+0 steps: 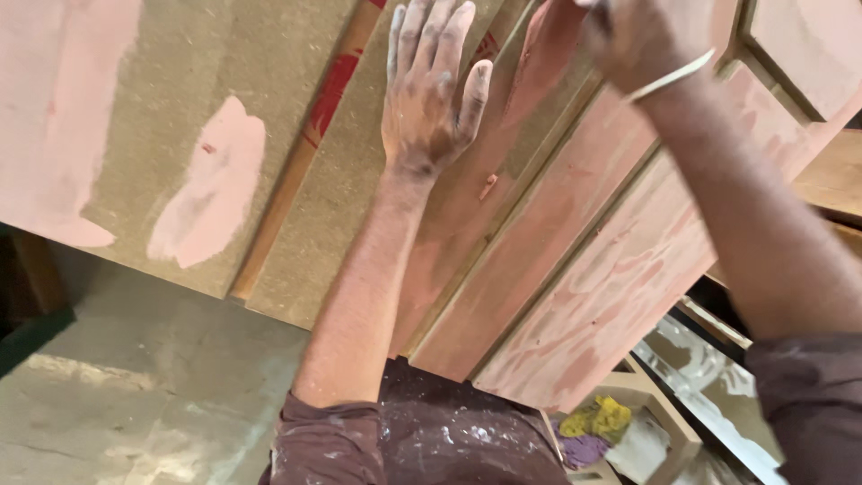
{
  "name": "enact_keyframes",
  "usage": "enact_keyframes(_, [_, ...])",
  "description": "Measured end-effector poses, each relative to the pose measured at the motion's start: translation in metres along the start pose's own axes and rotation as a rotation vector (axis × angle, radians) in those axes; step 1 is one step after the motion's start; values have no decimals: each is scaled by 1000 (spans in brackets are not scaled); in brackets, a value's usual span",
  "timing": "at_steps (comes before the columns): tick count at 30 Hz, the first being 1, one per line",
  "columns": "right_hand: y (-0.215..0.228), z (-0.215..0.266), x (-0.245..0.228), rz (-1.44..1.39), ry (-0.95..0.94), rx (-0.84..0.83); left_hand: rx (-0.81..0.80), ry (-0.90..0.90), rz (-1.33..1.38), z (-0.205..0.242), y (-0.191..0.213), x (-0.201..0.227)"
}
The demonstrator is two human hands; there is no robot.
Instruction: The person applies pink wood filler to the grooves and joints of a large wooden panel using a putty knife. They repeatedly scoop filler from a container and spread it into the recessed areas, smoothing the surface as they work.
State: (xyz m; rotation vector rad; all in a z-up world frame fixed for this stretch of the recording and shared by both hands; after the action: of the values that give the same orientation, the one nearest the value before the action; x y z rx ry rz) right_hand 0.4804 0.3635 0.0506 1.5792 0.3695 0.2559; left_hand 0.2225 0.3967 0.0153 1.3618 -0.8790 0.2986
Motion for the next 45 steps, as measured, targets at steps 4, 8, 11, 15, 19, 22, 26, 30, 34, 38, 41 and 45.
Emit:
enact_keyframes(4, [22, 6, -87, 2, 67, -235, -38, -3, -105, -3, 3, 0])
enact_keyframes(8, [73, -14, -93, 15, 347, -123, -51, -25, -173, -8, 6, 8])
enact_keyframes(11, [80, -24, -57, 193, 348, -76, -71, 3, -181, -5, 6, 9])
enact_keyframes(15, [70, -21, -26, 92, 399, 23, -101, 12, -196, -5, 7, 12])
enact_keyframes(19, [52, -27, -16, -13, 395, 38, -78, 2, -190, -6, 8, 13])
enact_keyframes(22, [48, -32, -15, -48, 379, 64, -118, 32, -180, -5, 8, 14])
enact_keyframes(26, [59, -22, -18, -94, 391, -88, -43, 8, -158, -6, 15, 16])
enact_keyframes(30, [78, -10, -12, 72, 451, -108, -39, -10, -144, -5, 12, 16])
enact_keyframes(34, [73, -8, -15, 86, 351, -22, -86, 29, -166, -3, 10, 13])
enact_keyframes(38, [54, 13, -52, 96, 336, -61, -74, 21, -166, -4, 6, 12])
enact_keyframes(41, [50, 37, -74, 85, 338, -124, -24, -35, -179, -5, 8, 17])
enact_keyframes(45, [50, 28, -37, 125, 266, -23, -10, -28, -169, -4, 13, 19])
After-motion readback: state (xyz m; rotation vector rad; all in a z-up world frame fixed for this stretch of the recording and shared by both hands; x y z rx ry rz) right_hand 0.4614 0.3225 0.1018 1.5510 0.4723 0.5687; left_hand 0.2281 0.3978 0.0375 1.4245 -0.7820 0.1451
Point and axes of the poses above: each hand's wrist, its own z-axis away from the middle knuckle, its own y-axis out of the back of the hand, x = y × z, the point moved 3 cm from there along -z, towards the middle knuckle, and after that the axes turned 9 degrees about y, right-handed, at the moved point
